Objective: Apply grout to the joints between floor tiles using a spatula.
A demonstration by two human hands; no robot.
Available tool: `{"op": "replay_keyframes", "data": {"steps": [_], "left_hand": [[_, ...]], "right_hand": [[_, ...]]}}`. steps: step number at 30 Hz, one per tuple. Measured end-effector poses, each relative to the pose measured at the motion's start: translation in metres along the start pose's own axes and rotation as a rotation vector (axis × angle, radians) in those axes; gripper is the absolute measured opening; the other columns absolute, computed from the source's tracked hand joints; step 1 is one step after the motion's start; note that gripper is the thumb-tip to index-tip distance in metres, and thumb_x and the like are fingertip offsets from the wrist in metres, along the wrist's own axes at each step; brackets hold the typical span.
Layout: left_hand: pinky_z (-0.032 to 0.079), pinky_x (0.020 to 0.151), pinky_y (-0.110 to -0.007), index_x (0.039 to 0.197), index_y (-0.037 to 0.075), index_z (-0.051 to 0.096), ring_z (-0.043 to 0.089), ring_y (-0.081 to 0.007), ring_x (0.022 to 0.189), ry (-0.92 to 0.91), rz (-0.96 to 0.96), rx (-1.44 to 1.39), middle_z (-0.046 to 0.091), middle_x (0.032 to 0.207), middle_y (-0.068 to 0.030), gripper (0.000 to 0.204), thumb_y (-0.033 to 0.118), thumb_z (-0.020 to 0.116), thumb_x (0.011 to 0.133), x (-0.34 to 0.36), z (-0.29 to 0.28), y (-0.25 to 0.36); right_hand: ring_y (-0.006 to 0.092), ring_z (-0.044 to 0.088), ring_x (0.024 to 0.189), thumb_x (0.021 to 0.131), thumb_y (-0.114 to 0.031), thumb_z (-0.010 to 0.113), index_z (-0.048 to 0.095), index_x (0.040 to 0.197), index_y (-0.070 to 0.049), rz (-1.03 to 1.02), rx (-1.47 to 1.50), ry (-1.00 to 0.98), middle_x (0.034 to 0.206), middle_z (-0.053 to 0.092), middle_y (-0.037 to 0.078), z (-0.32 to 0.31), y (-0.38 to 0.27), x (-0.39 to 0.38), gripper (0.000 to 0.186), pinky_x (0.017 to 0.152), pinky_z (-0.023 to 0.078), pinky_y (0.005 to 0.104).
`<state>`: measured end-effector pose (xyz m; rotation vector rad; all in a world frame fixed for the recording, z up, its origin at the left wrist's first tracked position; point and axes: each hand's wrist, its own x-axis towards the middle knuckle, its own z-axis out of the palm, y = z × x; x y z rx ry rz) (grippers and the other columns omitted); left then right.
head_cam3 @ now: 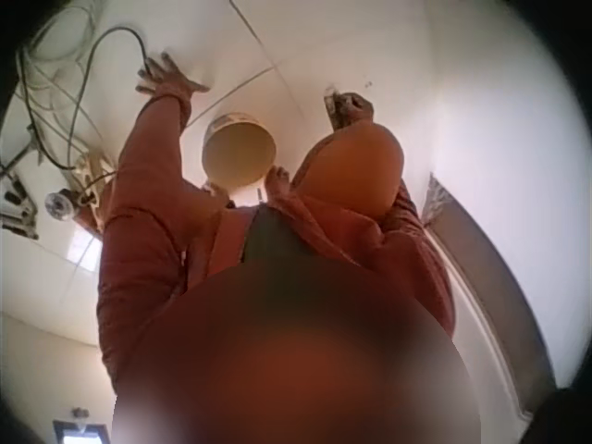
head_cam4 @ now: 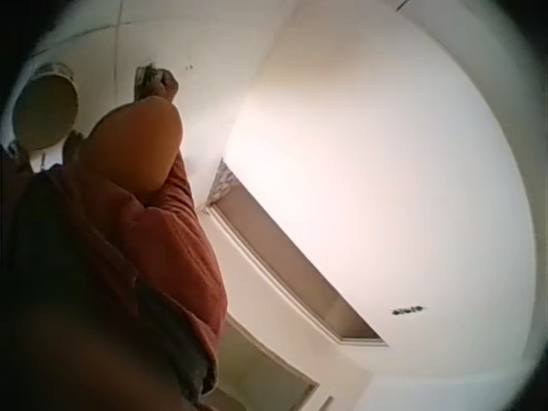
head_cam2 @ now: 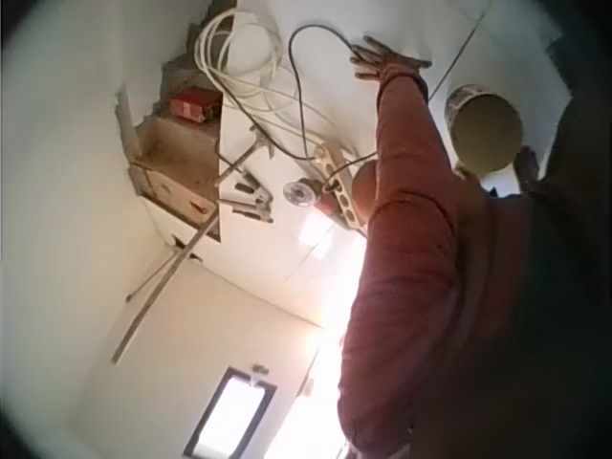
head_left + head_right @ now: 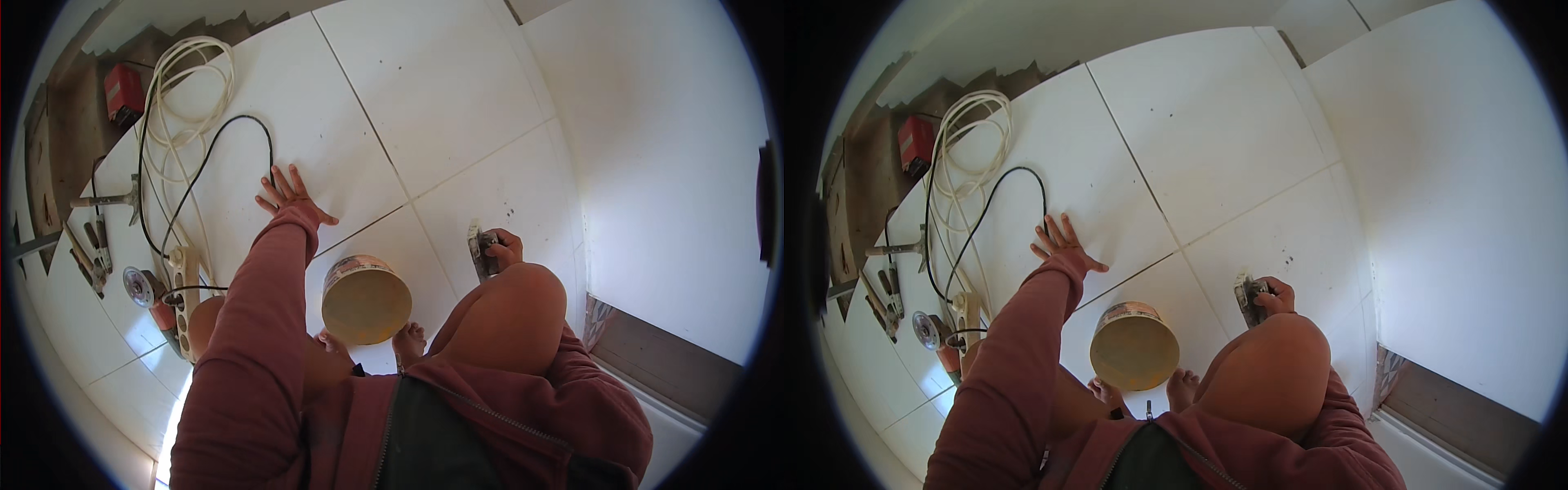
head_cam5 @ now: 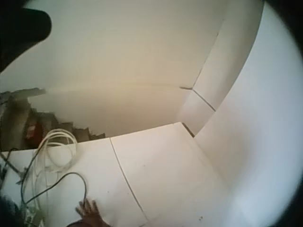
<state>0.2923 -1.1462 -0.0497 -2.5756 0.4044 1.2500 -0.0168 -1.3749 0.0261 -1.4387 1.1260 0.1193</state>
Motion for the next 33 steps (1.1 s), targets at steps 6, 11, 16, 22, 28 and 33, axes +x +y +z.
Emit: {"op": "replay_keyframes", "data": {"steps": [6, 11, 16, 22, 28, 33], "left_hand": [[-0.005, 0.095, -0.064, 0.136, 0.015, -0.019, -0.022, -0.0420, 0.127, 0.027, 0.049, -0.021, -0.022, 0.140, -0.0184, 0.141, 0.065, 0.072, 0.041, 0.006, 0.009, 0.001], [-0.007, 0.097, -0.062, 0.138, 0.009, 0.009, -0.015, -0.0417, 0.129, -0.001, 0.154, 0.083, -0.010, 0.143, -0.0180, 0.120, 0.064, 0.068, 0.050, -0.018, -0.027, 0.007], [0.036, 0.090, -0.052, 0.102, 0.004, 0.058, 0.051, -0.0314, 0.104, -0.575, 0.942, 0.241, 0.057, 0.107, -0.0166, 0.071, 0.054, 0.070, 0.054, -0.075, -0.009, 0.028], [0.051, 0.045, -0.031, 0.069, 0.000, 0.055, 0.058, -0.0188, 0.057, -0.469, 0.902, -0.321, 0.056, 0.067, -0.0097, 0.016, 0.006, 0.065, 0.057, -0.018, 0.002, -0.017], [0.053, 0.049, -0.032, 0.067, 0.003, 0.045, 0.056, -0.0187, 0.066, -0.156, 0.471, -0.876, 0.051, 0.076, -0.0060, 0.020, 0.002, 0.062, 0.057, 0.007, -0.079, -0.076], [0.051, 0.067, -0.038, 0.097, 0.009, 0.054, 0.054, -0.0234, 0.089, 0.055, 0.039, -1.458, 0.056, 0.093, -0.0114, 0.029, 0.028, 0.061, 0.077, 0.006, -0.055, -0.046]], "right_hand": [[0.0123, 0.053, 0.065, 0.059, -0.005, 0.051, 0.058, 0.088, 0.002, -0.206, -0.110, 0.429, 0.072, 0.058, 0.004, -0.014, -0.091, -0.061, 0.030, 0.061, 0.045, 0.0256], [0.0117, 0.053, 0.068, 0.061, -0.005, 0.053, 0.056, 0.093, 0.003, -0.659, -0.144, 0.539, 0.077, 0.057, 0.005, -0.047, -0.165, -0.090, 0.034, 0.063, 0.045, 0.0249], [0.0112, 0.051, 0.067, 0.058, -0.004, 0.054, 0.057, 0.089, 0.004, -0.706, -0.252, 0.394, 0.076, 0.056, 0.005, -0.036, -0.167, -0.043, 0.032, 0.062, 0.043, 0.0253], [0.0189, 0.053, 0.065, 0.055, -0.009, 0.057, 0.057, 0.087, 0.002, -0.832, -0.551, 0.009, 0.073, 0.056, 0.011, -0.001, -0.218, 0.022, 0.034, 0.061, 0.044, 0.0280], [0.0160, 0.052, 0.068, 0.067, -0.010, 0.048, 0.059, 0.087, 0.000, -0.256, -0.502, -0.650, 0.072, 0.056, 0.007, 0.078, -0.271, 0.081, 0.025, 0.064, 0.042, 0.0273], [0.0296, 0.054, 0.079, 0.075, -0.024, 0.054, 0.057, 0.086, 0.001, -0.310, -0.618, -0.640, 0.088, 0.057, 0.016, 0.159, -0.206, 0.122, 0.027, 0.071, 0.043, 0.0346]]}}
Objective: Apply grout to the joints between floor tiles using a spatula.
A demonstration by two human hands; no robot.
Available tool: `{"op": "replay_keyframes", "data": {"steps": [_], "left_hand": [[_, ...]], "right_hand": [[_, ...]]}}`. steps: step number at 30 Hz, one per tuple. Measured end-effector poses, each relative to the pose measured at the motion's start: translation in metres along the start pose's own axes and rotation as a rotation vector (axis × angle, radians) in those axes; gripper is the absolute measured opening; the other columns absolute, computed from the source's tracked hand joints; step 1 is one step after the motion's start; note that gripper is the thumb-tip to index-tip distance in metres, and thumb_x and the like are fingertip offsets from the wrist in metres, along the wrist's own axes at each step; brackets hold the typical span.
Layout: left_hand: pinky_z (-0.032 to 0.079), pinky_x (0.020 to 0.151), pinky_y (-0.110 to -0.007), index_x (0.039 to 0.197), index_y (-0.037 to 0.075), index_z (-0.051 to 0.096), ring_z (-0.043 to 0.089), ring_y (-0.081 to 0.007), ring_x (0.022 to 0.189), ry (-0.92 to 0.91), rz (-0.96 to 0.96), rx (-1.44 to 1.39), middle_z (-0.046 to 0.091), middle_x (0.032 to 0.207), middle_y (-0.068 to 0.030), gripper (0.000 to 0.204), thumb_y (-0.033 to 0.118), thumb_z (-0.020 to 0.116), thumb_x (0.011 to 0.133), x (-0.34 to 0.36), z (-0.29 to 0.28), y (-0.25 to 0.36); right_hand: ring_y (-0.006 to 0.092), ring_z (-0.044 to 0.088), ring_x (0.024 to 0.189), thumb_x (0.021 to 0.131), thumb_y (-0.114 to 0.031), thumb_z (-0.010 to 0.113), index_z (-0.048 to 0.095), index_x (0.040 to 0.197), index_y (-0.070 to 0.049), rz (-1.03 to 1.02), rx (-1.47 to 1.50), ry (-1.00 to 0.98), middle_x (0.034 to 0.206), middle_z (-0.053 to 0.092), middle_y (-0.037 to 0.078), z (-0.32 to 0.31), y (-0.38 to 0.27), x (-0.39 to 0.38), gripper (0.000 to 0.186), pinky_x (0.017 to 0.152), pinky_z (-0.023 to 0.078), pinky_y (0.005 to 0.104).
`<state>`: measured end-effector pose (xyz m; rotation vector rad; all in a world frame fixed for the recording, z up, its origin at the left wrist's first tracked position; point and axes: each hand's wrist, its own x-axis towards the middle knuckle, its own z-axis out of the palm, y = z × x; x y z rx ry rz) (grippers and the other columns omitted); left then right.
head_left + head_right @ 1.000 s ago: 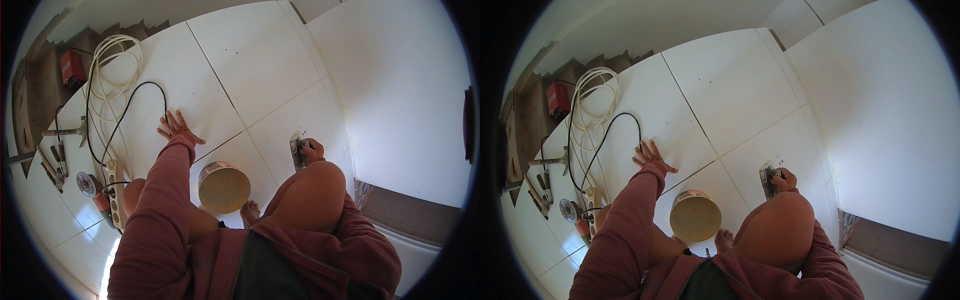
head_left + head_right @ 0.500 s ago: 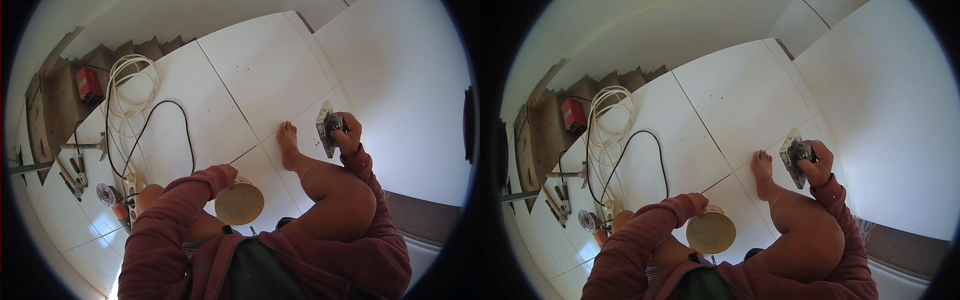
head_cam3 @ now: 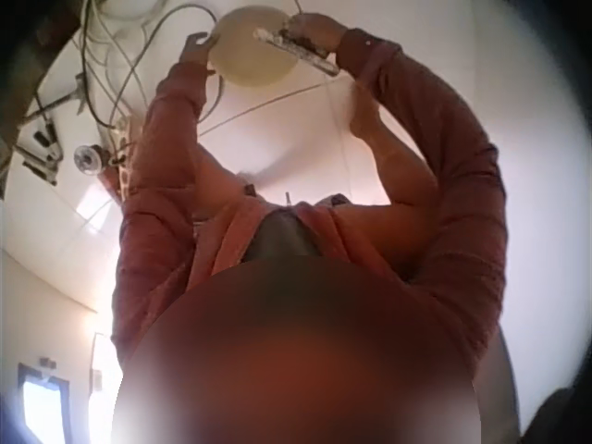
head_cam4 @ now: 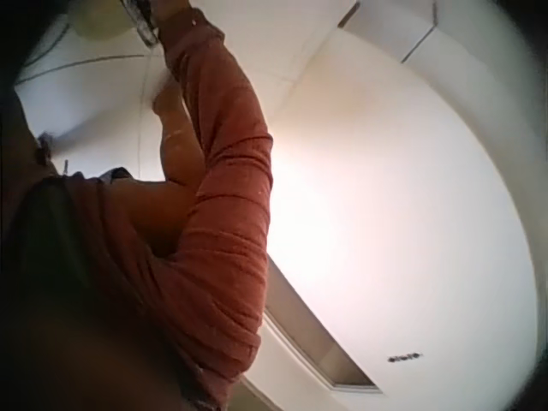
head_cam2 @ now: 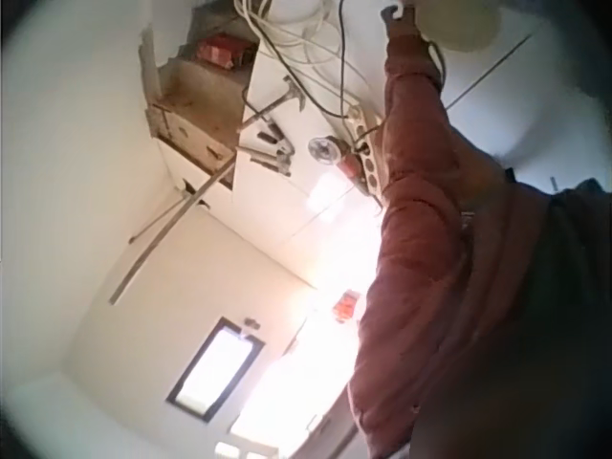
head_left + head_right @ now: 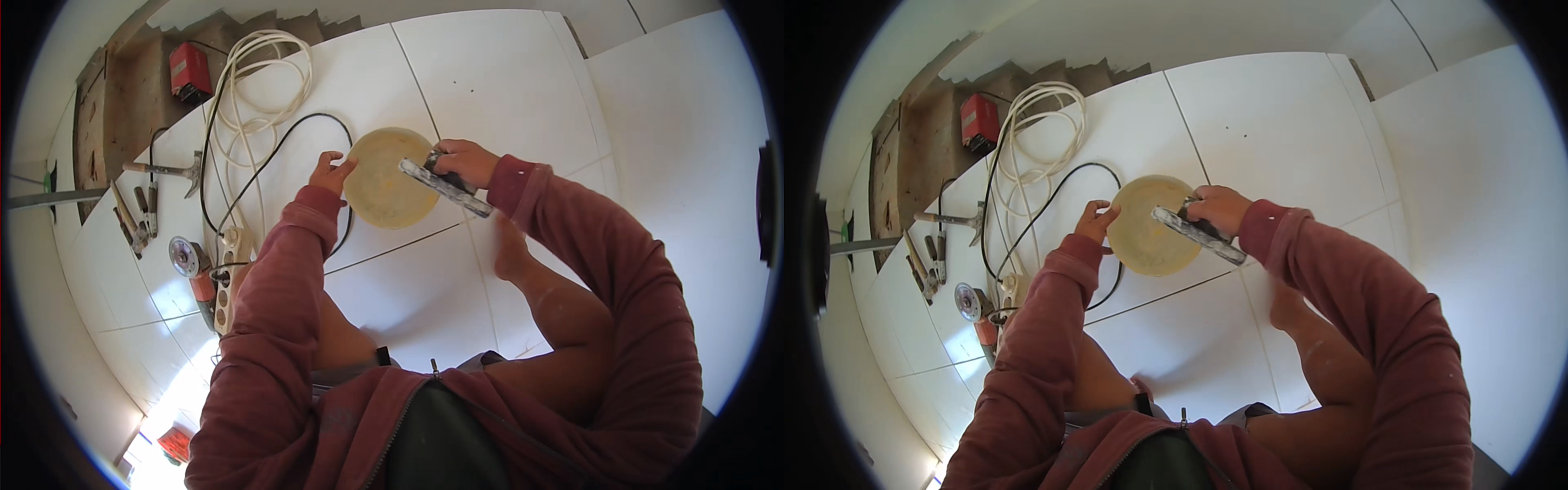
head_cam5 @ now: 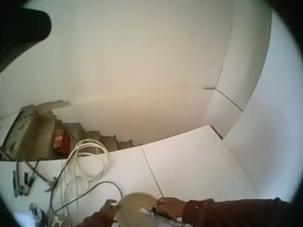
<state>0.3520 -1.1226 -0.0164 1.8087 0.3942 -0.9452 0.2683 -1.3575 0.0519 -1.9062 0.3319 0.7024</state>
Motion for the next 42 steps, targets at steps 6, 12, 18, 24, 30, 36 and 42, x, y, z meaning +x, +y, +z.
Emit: {"op": "replay_keyframes", "data": {"steps": [6, 12, 18, 24, 30, 36, 42], "left_hand": [[0.037, 0.091, -0.031, 0.122, 0.004, 0.045, 0.049, -0.0241, 0.105, 0.146, 0.303, -0.340, 0.053, 0.114, -0.0175, 0.048, 0.040, 0.041, 0.090, 0.010, 0.035, -0.048], [0.035, 0.093, -0.031, 0.124, 0.000, 0.042, 0.046, -0.0234, 0.109, 0.130, 0.278, -0.379, 0.049, 0.119, -0.0159, 0.055, 0.043, 0.037, 0.090, 0.000, 0.039, -0.043], [0.038, 0.089, -0.032, 0.121, 0.002, 0.047, 0.051, -0.0236, 0.103, 0.177, 0.301, -0.316, 0.055, 0.111, -0.0161, 0.051, 0.042, 0.037, 0.091, 0.002, 0.043, -0.044], [0.038, 0.090, -0.032, 0.121, 0.002, 0.047, 0.050, -0.0241, 0.103, 0.104, 0.293, -0.387, 0.054, 0.113, -0.0161, 0.052, 0.043, 0.037, 0.091, 0.010, 0.038, -0.049], [0.038, 0.090, -0.032, 0.120, 0.000, 0.047, 0.050, -0.0238, 0.104, 0.133, 0.285, -0.379, 0.053, 0.114, -0.0162, 0.053, 0.043, 0.036, 0.091, 0.005, 0.044, -0.040], [0.039, 0.089, -0.033, 0.118, 0.001, 0.049, 0.051, -0.0256, 0.103, 0.253, 0.282, -0.321, 0.054, 0.113, -0.0165, 0.051, 0.043, 0.037, 0.090, 0.002, 0.042, -0.037], [0.039, 0.088, -0.033, 0.113, 0.003, 0.054, 0.052, -0.0261, 0.101, 0.299, 0.259, -0.247, 0.058, 0.105, -0.0172, 0.049, 0.043, 0.039, 0.089, 0.014, 0.045, -0.042]], "right_hand": [[0.0317, 0.058, 0.082, 0.077, -0.032, 0.054, 0.061, 0.088, 0.002, 0.091, -0.360, -0.028, 0.087, 0.060, 0.021, 0.066, -0.013, 0.050, 0.036, 0.074, 0.045, 0.0365], [0.0330, 0.059, 0.083, 0.079, -0.036, 0.053, 0.065, 0.086, -0.001, 0.125, -0.653, -0.208, 0.087, 0.060, 0.023, 0.080, -0.003, 0.075, 0.038, 0.075, 0.044, 0.0389], [0.0301, 0.060, 0.083, 0.080, -0.033, 0.052, 0.066, 0.093, -0.011, 0.113, -0.262, -0.299, 0.090, 0.062, 0.018, 0.056, 0.027, 0.063, 0.029, 0.076, 0.045, 0.0363], [0.0285, 0.060, 0.078, 0.082, -0.030, 0.051, 0.066, 0.088, -0.006, -0.040, -0.430, -0.245, 0.086, 0.062, 0.018, 0.044, -0.009, 0.053, 0.028, 0.073, 0.046, 0.0356], [0.0307, 0.060, 0.081, 0.077, -0.026, 0.056, 0.066, 0.082, -0.005, 0.081, -0.758, -0.055, 0.086, 0.062, 0.018, 0.062, 0.001, 0.069, 0.025, 0.073, 0.047, 0.0363], [0.0303, 0.061, 0.082, 0.076, -0.027, 0.057, 0.066, 0.089, -0.005, 0.058, -0.745, -0.260, 0.090, 0.063, 0.017, 0.071, -0.012, 0.073, 0.028, 0.074, 0.046, 0.0363], [0.0127, 0.059, 0.084, 0.080, -0.017, 0.056, 0.063, 0.095, 0.000, 0.167, -0.059, -0.526, 0.090, 0.064, 0.011, 0.031, -0.003, 0.058, 0.023, 0.070, 0.045, 0.0264]]}}
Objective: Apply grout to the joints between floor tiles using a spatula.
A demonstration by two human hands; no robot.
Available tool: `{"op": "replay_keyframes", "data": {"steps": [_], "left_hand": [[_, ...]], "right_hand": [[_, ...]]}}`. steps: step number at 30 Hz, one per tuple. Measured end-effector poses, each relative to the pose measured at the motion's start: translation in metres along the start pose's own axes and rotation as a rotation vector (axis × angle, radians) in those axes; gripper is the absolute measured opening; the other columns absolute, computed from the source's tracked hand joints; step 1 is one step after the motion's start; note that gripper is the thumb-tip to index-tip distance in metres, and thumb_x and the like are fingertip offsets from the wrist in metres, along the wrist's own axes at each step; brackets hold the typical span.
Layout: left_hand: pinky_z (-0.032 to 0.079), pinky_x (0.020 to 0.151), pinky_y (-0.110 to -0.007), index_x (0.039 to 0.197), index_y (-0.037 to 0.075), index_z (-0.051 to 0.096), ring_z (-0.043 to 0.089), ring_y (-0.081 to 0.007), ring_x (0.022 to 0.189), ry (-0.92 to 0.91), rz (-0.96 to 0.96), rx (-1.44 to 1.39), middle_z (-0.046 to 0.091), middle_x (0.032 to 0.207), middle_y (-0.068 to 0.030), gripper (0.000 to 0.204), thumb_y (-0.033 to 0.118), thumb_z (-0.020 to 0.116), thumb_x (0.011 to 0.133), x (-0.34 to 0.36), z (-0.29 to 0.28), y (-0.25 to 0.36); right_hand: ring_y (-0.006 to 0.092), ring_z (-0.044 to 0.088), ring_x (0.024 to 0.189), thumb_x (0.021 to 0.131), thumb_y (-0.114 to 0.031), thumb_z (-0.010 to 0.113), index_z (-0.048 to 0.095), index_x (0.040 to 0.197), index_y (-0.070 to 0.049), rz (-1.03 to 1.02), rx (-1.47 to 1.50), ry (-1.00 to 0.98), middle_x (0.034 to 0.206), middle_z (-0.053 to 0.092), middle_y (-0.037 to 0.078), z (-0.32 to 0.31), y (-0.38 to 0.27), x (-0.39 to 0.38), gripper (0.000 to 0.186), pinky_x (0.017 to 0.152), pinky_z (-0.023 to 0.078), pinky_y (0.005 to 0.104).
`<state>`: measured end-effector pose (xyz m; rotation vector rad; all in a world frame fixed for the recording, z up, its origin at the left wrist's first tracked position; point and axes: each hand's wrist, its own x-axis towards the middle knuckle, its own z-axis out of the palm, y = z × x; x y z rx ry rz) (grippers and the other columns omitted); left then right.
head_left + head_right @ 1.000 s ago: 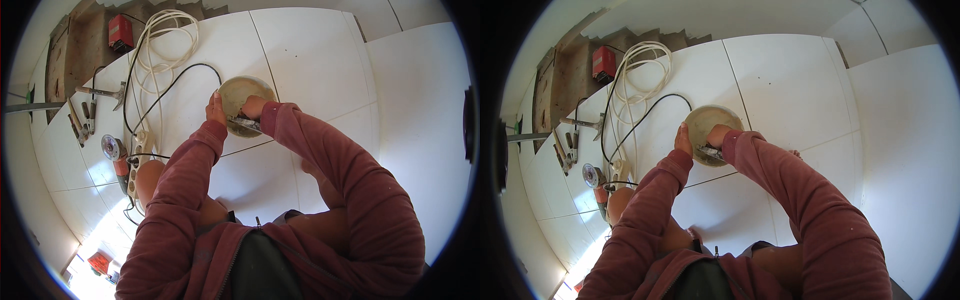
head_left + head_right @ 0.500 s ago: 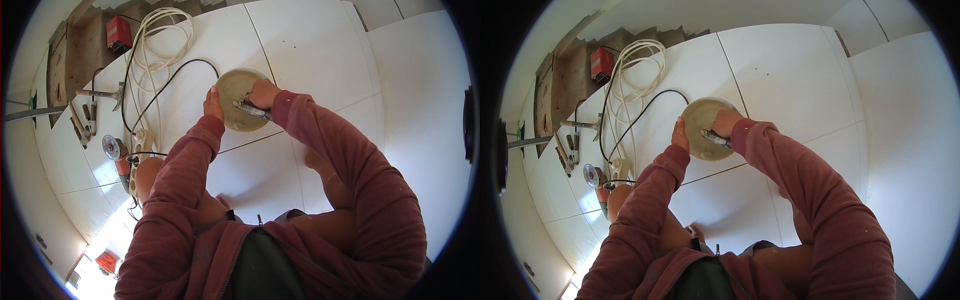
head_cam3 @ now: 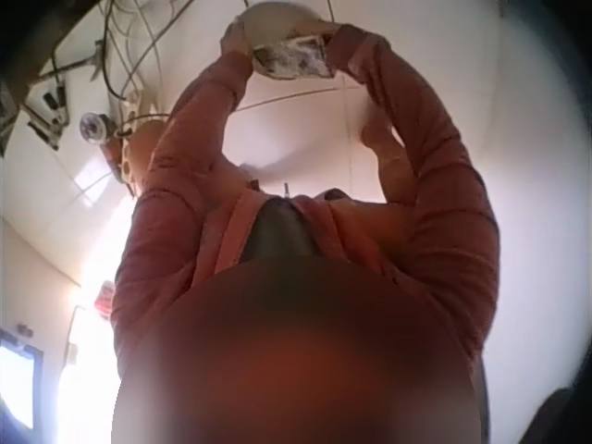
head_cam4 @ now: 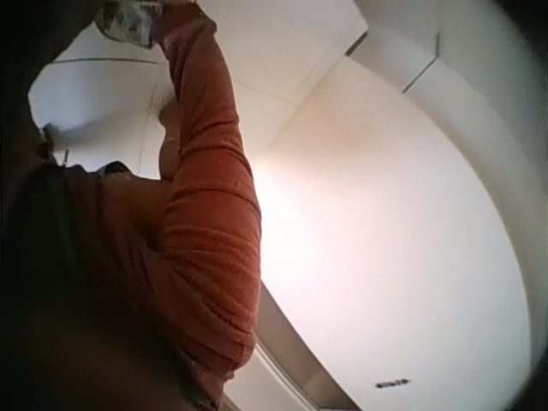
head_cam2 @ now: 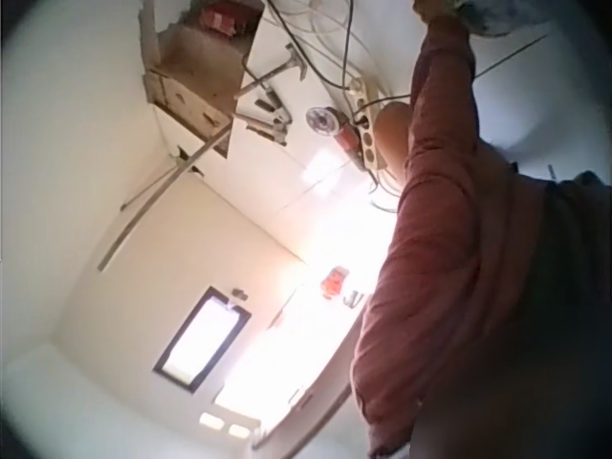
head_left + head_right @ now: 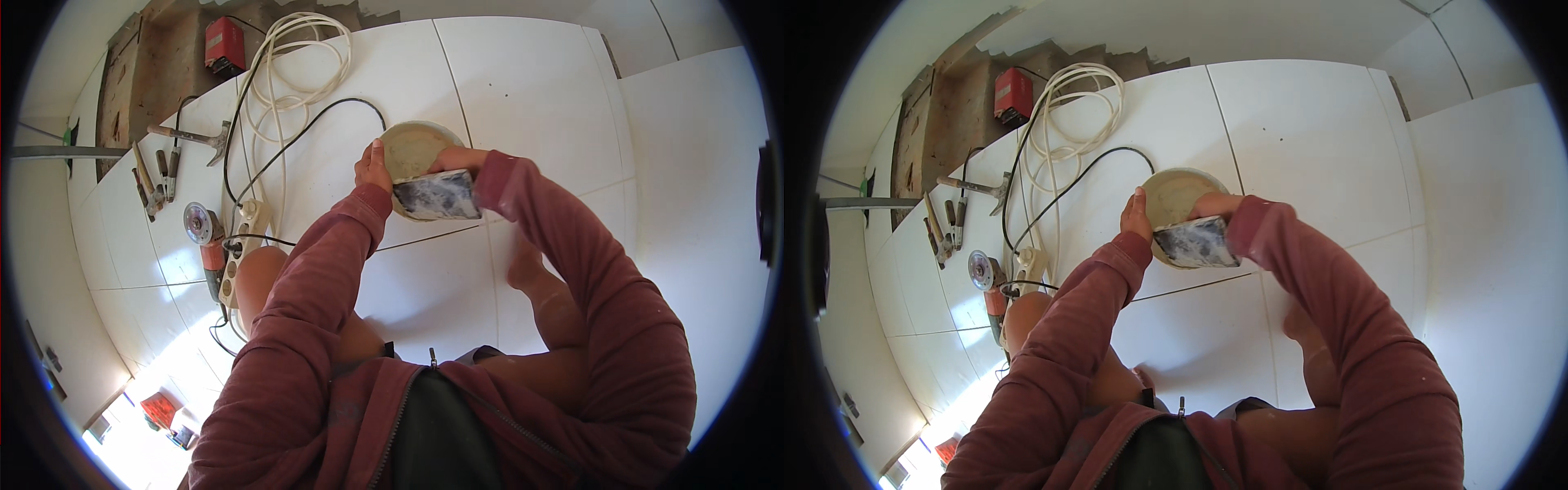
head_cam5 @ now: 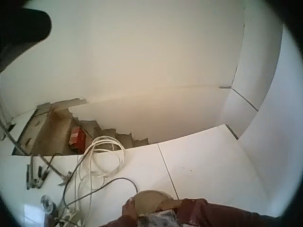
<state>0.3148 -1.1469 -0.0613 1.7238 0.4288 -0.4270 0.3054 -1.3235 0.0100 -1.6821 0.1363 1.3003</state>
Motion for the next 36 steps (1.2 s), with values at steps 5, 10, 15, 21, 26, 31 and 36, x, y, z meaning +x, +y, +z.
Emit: {"op": "replay_keyframes", "data": {"steps": [5, 10, 15, 21, 26, 31, 36], "left_hand": [[0.040, 0.087, -0.032, 0.107, -0.001, 0.056, 0.053, -0.0261, 0.098, -0.093, 0.044, -0.090, 0.059, 0.101, -0.0171, 0.051, 0.043, 0.037, 0.090, 0.000, -0.002, 0.008], [0.037, 0.087, -0.047, 0.116, -0.007, 0.044, 0.051, -0.0287, 0.101, -0.273, -0.834, -0.126, 0.053, 0.113, -0.0194, 0.097, 0.077, 0.022, 0.073, -0.028, -0.034, 0.020], [0.026, 0.095, -0.055, 0.136, 0.004, 0.020, 0.033, -0.0346, 0.121, -0.280, -0.668, -0.227, 0.032, 0.134, -0.0193, 0.106, 0.083, 0.022, 0.066, -0.005, -0.039, 0.001], [0.027, 0.100, -0.036, 0.132, 0.006, 0.033, 0.033, -0.0233, 0.123, -0.314, 0.225, -0.011, 0.035, 0.134, -0.0136, 0.058, 0.038, 0.050, 0.086, 0.000, -0.009, 0.002], [0.035, 0.094, -0.025, 0.119, 0.004, 0.050, 0.046, -0.0143, 0.110, -0.351, 0.143, -0.292, 0.051, 0.119, -0.0075, 0.032, 0.015, 0.047, 0.089, 0.011, 0.012, 0.009], [0.037, 0.091, -0.026, 0.119, 0.003, 0.050, 0.049, -0.0131, 0.104, -0.357, 0.164, -0.365, 0.054, 0.114, -0.0059, 0.032, 0.016, 0.046, 0.090, 0.010, 0.015, 0.004], [0.032, 0.095, -0.028, 0.123, 0.006, 0.044, 0.043, -0.0169, 0.112, -0.483, -0.118, -0.253, 0.048, 0.121, -0.0077, 0.037, 0.014, 0.048, 0.087, 0.014, 0.010, 0.012]], "right_hand": [[0.0098, 0.059, 0.080, 0.082, -0.011, 0.055, 0.061, 0.095, -0.003, -0.596, 0.043, 0.398, 0.084, 0.064, 0.006, -0.020, 0.050, -0.073, 0.017, 0.076, 0.047, 0.0229], [0.0150, 0.059, 0.083, 0.082, -0.009, 0.052, 0.057, 0.099, -0.004, -0.339, 0.820, 0.425, 0.095, 0.060, 0.009, -0.049, 0.086, -0.087, 0.018, 0.072, 0.050, 0.0288], [0.0175, 0.064, 0.066, 0.077, -0.012, 0.045, 0.060, 0.092, -0.002, -0.133, 1.152, 0.244, 0.083, 0.065, 0.011, -0.075, 0.097, -0.101, 0.023, 0.062, 0.053, 0.0305], [0.0166, 0.056, 0.078, 0.053, -0.005, 0.054, 0.058, 0.090, -0.009, -0.415, -0.083, 0.440, 0.079, 0.057, 0.003, -0.033, 0.041, -0.092, 0.038, 0.067, 0.045, 0.0280], [0.0224, 0.052, 0.091, 0.051, -0.011, 0.063, 0.063, 0.090, -0.020, -0.255, -1.019, 0.580, 0.089, 0.057, 0.001, 0.015, 0.035, -0.083, 0.039, 0.075, 0.042, 0.0360], [0.0224, 0.052, 0.089, 0.054, -0.008, 0.061, 0.065, 0.087, -0.022, -0.222, -1.116, 0.480, 0.087, 0.057, 0.000, 0.006, 0.060, -0.129, 0.037, 0.076, 0.042, 0.0363], [0.0165, 0.053, 0.084, 0.048, 0.001, 0.048, 0.064, 0.094, -0.009, -0.194, 0.158, 0.440, 0.086, 0.057, 0.003, -0.015, 0.085, -0.153, 0.050, 0.074, 0.044, 0.0275]]}}
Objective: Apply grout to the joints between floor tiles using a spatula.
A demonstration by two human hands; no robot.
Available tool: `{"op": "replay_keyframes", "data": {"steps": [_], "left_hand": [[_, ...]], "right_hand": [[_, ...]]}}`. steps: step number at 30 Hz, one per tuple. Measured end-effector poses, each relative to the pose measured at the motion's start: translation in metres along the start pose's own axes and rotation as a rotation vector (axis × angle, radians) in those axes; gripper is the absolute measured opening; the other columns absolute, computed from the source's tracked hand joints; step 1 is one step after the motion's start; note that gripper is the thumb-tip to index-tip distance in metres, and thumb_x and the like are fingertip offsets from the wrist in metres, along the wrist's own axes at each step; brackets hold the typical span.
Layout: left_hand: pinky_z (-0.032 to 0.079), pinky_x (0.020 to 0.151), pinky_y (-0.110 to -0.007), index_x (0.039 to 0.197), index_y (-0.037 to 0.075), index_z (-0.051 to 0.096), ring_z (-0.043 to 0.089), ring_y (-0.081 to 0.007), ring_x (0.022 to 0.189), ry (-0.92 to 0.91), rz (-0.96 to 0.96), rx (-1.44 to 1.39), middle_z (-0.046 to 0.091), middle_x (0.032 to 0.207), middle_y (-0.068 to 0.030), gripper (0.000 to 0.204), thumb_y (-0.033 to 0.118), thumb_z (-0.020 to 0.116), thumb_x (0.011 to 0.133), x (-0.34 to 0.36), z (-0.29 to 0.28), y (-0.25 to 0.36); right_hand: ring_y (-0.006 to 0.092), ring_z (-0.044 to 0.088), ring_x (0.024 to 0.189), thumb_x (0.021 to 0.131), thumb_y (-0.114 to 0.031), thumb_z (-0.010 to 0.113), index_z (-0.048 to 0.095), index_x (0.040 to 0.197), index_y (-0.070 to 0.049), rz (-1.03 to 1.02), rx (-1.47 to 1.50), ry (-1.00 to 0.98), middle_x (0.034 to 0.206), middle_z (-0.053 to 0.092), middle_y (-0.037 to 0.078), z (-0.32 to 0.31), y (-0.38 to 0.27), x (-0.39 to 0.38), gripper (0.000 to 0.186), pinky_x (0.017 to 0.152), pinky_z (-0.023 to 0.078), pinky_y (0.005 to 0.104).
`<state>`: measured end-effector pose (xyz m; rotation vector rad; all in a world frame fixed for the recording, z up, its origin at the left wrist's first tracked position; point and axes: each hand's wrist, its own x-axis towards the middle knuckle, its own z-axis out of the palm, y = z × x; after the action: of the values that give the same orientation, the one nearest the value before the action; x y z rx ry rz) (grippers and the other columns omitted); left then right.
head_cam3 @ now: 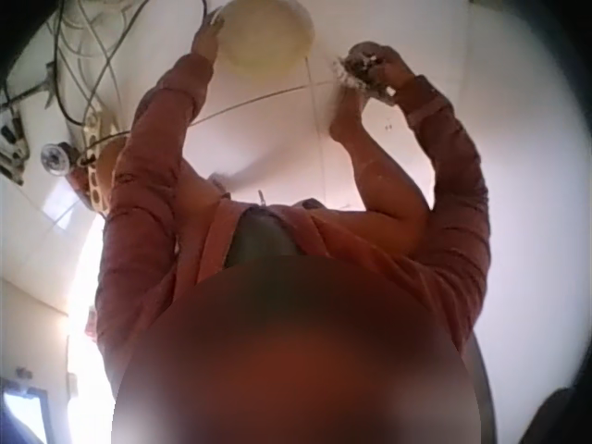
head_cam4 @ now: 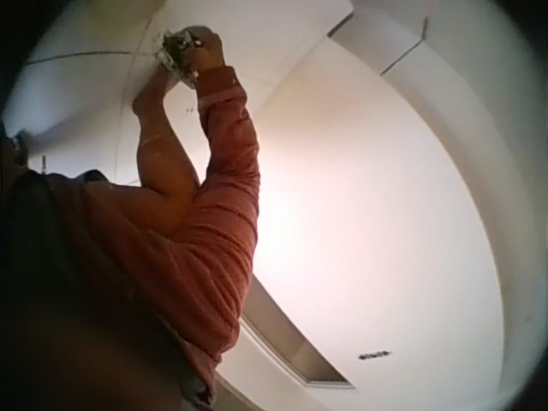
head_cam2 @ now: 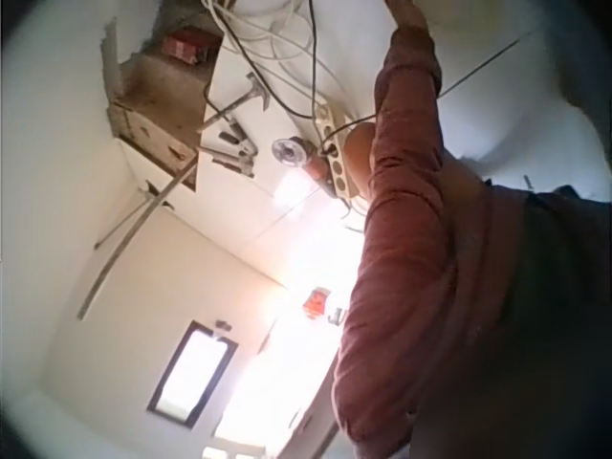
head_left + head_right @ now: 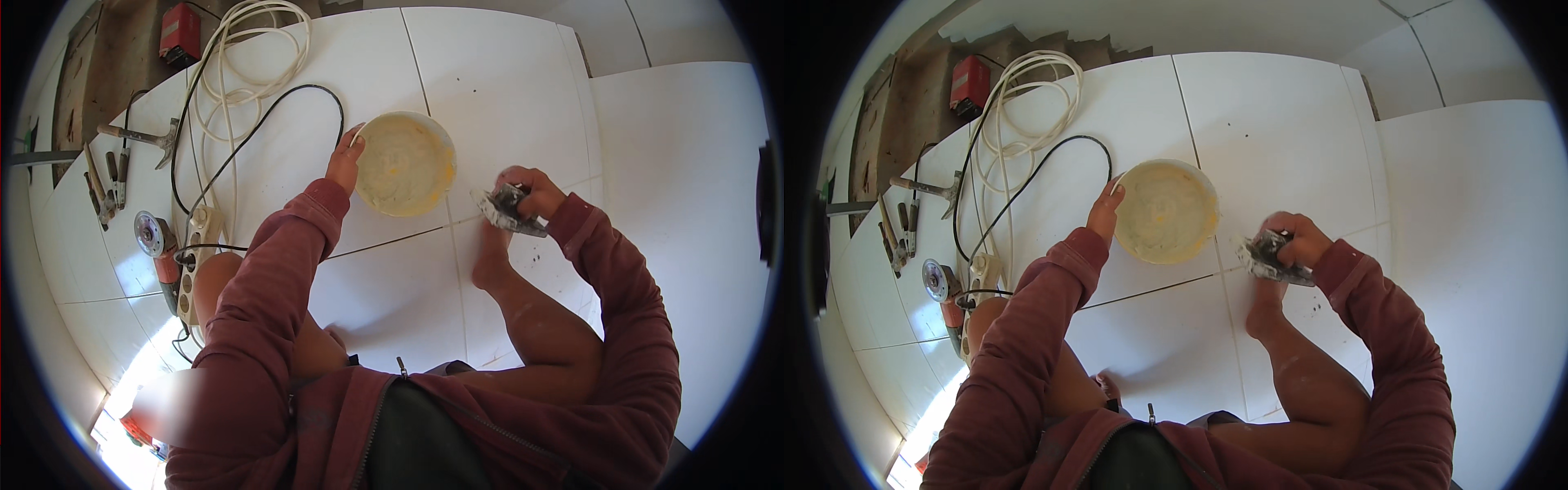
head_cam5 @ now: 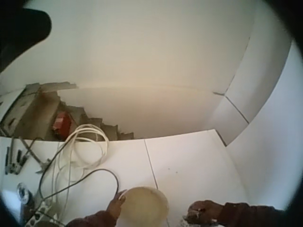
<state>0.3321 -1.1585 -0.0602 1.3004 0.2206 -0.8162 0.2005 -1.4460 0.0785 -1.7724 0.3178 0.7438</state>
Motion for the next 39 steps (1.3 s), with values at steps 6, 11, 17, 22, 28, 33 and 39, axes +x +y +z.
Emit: {"op": "replay_keyframes", "data": {"steps": [6, 11, 17, 22, 28, 33, 39], "left_hand": [[0.035, 0.092, -0.033, 0.122, 0.013, 0.043, 0.046, -0.0200, 0.105, -0.085, 0.008, -0.099, 0.047, 0.112, -0.0084, 0.045, 0.014, 0.055, 0.080, -0.023, -0.009, 0.024], [0.036, 0.091, -0.040, 0.123, 0.021, 0.042, 0.035, -0.0302, 0.106, 0.121, 0.541, 0.948, 0.038, 0.106, -0.0128, 0.091, 0.025, 0.083, 0.043, -0.064, -0.030, 0.066], [0.031, 0.096, -0.042, 0.126, 0.023, 0.043, 0.031, -0.0323, 0.110, 0.216, 0.432, 0.829, 0.031, 0.116, -0.0159, 0.092, 0.030, 0.083, 0.043, -0.060, -0.035, 0.057], [0.028, 0.099, -0.041, 0.122, 0.021, 0.048, 0.026, -0.0320, 0.114, 0.250, 0.418, 0.544, 0.028, 0.120, -0.0149, 0.081, 0.027, 0.079, 0.049, -0.045, -0.043, 0.055], [0.028, 0.098, -0.039, 0.118, 0.019, 0.053, 0.030, -0.0301, 0.111, 0.323, 0.484, 0.584, 0.034, 0.115, -0.0138, 0.071, 0.022, 0.076, 0.051, -0.046, -0.037, 0.058], [0.031, 0.096, -0.040, 0.111, 0.019, 0.058, 0.029, -0.0313, 0.113, 0.337, 0.590, 0.642, 0.037, 0.116, -0.0150, 0.067, 0.025, 0.079, 0.047, -0.044, -0.050, 0.050], [0.032, 0.096, -0.040, 0.111, 0.024, 0.058, 0.030, -0.0305, 0.114, 0.323, 0.484, 0.519, 0.038, 0.118, -0.0136, 0.069, 0.026, 0.078, 0.045, -0.037, -0.051, 0.052]], "right_hand": [[0.0153, 0.053, 0.078, 0.043, -0.002, 0.045, 0.059, 0.102, 0.003, 0.128, 0.676, -0.195, 0.086, 0.060, 0.008, 0.021, 0.004, 0.060, 0.061, 0.068, 0.043, 0.0209], [0.0141, 0.051, 0.069, 0.047, -0.002, 0.045, 0.060, 0.097, 0.003, 0.071, 0.424, -0.085, 0.077, 0.059, 0.007, 0.017, -0.032, 0.064, 0.052, 0.062, 0.043, 0.0227], [0.0223, 0.055, 0.078, 0.068, -0.011, 0.051, 0.055, 0.101, 0.000, -0.128, 0.007, 0.123, 0.084, 0.058, 0.014, 0.063, -0.033, 0.089, 0.035, 0.072, 0.044, 0.0297], [0.0319, 0.056, 0.092, 0.072, -0.017, 0.051, 0.054, 0.105, 0.000, -0.118, -0.091, 0.249, 0.099, 0.058, 0.020, 0.115, -0.043, 0.136, 0.037, 0.081, 0.043, 0.0365], [0.0333, 0.057, 0.090, 0.071, -0.018, 0.052, 0.059, 0.097, 0.001, -0.161, -0.180, 0.191, 0.093, 0.060, 0.020, 0.145, -0.055, 0.168, 0.034, 0.081, 0.043, 0.0375], [0.0275, 0.059, 0.082, 0.068, -0.016, 0.052, 0.061, 0.089, 0.001, 0.018, -0.084, -0.010, 0.085, 0.062, 0.018, 0.146, -0.061, 0.177, 0.028, 0.075, 0.045, 0.0340], [0.0168, 0.058, 0.056, 0.070, -0.015, 0.051, 0.062, 0.075, -0.002, 0.399, 0.806, -0.367, 0.074, 0.063, 0.011, 0.106, -0.025, 0.162, 0.018, 0.054, 0.048, 0.0296]]}}
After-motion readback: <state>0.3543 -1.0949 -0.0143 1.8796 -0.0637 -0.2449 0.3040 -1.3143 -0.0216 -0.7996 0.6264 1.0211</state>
